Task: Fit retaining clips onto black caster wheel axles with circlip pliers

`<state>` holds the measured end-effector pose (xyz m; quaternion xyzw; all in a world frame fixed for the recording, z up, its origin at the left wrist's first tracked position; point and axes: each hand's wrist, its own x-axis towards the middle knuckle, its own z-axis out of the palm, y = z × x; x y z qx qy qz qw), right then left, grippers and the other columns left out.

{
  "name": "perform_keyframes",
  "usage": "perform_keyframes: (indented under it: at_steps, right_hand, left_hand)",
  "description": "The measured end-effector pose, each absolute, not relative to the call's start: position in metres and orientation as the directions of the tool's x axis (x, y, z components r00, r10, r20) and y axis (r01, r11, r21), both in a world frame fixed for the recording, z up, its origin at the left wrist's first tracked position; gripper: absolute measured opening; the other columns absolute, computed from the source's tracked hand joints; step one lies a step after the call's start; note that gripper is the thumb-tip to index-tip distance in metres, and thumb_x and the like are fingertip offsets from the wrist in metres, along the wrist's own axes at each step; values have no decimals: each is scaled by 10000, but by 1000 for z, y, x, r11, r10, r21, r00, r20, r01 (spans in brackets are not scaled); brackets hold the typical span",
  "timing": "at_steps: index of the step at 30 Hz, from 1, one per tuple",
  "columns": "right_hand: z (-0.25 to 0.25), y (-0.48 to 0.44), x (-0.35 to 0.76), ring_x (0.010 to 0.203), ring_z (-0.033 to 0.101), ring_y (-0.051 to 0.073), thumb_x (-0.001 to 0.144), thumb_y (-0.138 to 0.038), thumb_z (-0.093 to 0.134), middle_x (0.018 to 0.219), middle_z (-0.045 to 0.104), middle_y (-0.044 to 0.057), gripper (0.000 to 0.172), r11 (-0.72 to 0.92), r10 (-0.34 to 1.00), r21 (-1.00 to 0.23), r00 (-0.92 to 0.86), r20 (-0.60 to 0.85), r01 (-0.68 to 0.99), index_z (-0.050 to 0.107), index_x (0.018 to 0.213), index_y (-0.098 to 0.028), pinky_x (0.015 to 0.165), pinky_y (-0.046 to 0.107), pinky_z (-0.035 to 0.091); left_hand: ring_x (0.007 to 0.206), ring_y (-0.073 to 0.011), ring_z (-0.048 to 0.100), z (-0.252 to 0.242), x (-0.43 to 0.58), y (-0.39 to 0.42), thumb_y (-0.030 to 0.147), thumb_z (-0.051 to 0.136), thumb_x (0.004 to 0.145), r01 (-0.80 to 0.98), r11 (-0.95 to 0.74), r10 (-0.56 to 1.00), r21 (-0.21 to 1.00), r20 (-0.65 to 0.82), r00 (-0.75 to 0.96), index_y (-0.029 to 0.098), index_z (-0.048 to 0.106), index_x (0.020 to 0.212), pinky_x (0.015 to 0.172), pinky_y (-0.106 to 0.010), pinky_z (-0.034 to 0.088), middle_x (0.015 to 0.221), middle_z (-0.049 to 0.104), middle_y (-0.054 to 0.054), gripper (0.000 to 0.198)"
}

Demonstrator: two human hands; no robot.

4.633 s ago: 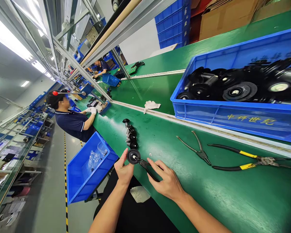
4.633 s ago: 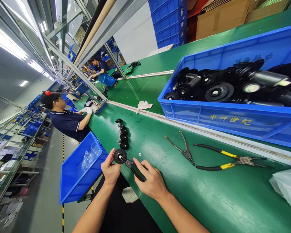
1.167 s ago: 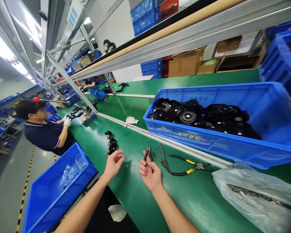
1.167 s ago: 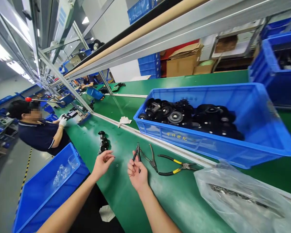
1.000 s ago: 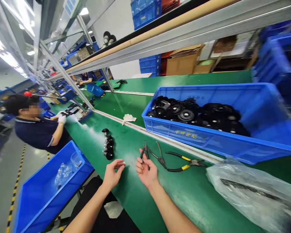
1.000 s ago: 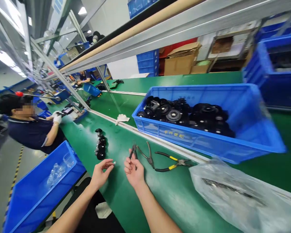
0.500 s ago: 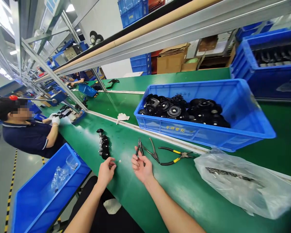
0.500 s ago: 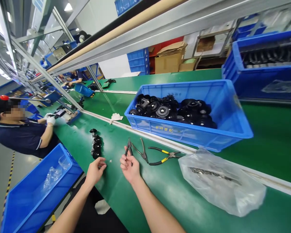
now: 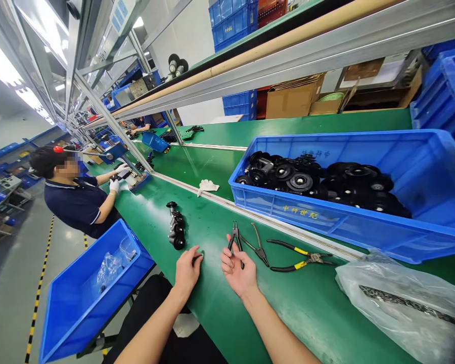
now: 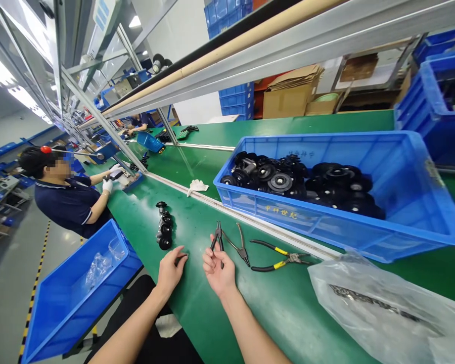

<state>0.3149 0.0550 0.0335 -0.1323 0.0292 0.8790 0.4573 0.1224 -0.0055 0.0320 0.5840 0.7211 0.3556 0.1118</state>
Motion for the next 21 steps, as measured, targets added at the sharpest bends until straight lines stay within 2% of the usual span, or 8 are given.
perform_keyframes:
  at_steps: [3, 6, 8, 11, 14, 17, 19, 21]
  right_hand:
    - [34, 55, 315, 562, 245, 80, 773, -192, 667, 786, 395, -48, 489, -576, 804, -106, -539, -251, -810, 681, 1252, -291, 445, 165, 246]
    - [35, 55, 315, 569, 229, 89, 772, -218, 663, 784, 387, -46, 466, -572, 813, -170, -528, -245, -803, 693, 1230, -297, 448, 171, 234]
    - [36, 55, 315, 573, 225, 90, 770, -240, 666, 785, 388, -44, 466, -564, 823, -229, -517, -237, -793, 695, 1231, -297, 453, 174, 225]
    - [37, 53, 313, 571, 226, 81, 762, -259, 685, 781, 401, -46, 501, -539, 842, -345, -493, -219, -768, 688, 1261, -302, 464, 174, 216]
    - [37, 48, 308, 556, 239, 65, 744, -248, 724, 770, 447, -52, 572, -490, 867, -496, -462, -187, -717, 672, 1311, -312, 465, 168, 211]
    - [36, 40, 302, 567, 359, 67, 696, -223, 789, 800, 559, -33, 636, -413, 887, -665, -441, -138, -622, 687, 1321, -276, 473, 175, 304]
    - [35, 34, 299, 675, 519, 109, 663, -214, 823, 920, 657, 12, 644, -340, 901, -763, -422, -98, -550, 712, 1296, -251, 560, 210, 452]
    - [33, 30, 297, 836, 621, 169, 657, -220, 829, 1083, 698, 58, 631, -257, 914, -839, -404, -49, -479, 728, 1279, -246, 688, 264, 545]
  left_hand:
    - [928, -265, 767, 33, 117, -3, 200, 637, 929, 765, 45, 930, 642, 253, -267, 260, 738, 1182, 914, -422, 586, 988, 810, -78, 278]
    - [858, -250, 777, 40, 111, 1, 217, 659, 911, 656, 105, 918, 747, 181, -353, 236, 743, 1143, 855, -405, 613, 936, 814, -71, 248]
    - [814, -248, 779, 45, 108, 1, 269, 713, 879, 491, 166, 898, 856, 75, -434, 207, 732, 1139, 721, -362, 628, 919, 807, -80, 268]
    - [797, -268, 792, 54, 108, -1, 400, 834, 785, 230, 236, 865, 944, -96, -492, 160, 716, 1122, 549, -297, 601, 906, 798, -108, 430]
    - [810, -250, 801, 65, 110, -4, 424, 965, 634, -32, 230, 826, 973, -213, -522, 125, 728, 1049, 669, -307, 647, 876, 804, -116, 563]
    - [797, -204, 798, 79, 110, -3, 312, 1024, 565, -288, 194, 773, 938, -327, -544, 117, 738, 988, 722, -270, 652, 858, 802, -95, 547]
    - [755, -174, 791, 88, 109, -2, 231, 1002, 616, -384, 197, 745, 902, -393, -540, 122, 740, 974, 643, -216, 632, 840, 792, -79, 457]
    - [709, -153, 781, 94, 106, -1, 174, 958, 684, -433, 207, 726, 877, -435, -533, 126, 742, 970, 569, -180, 605, 831, 787, -76, 361]
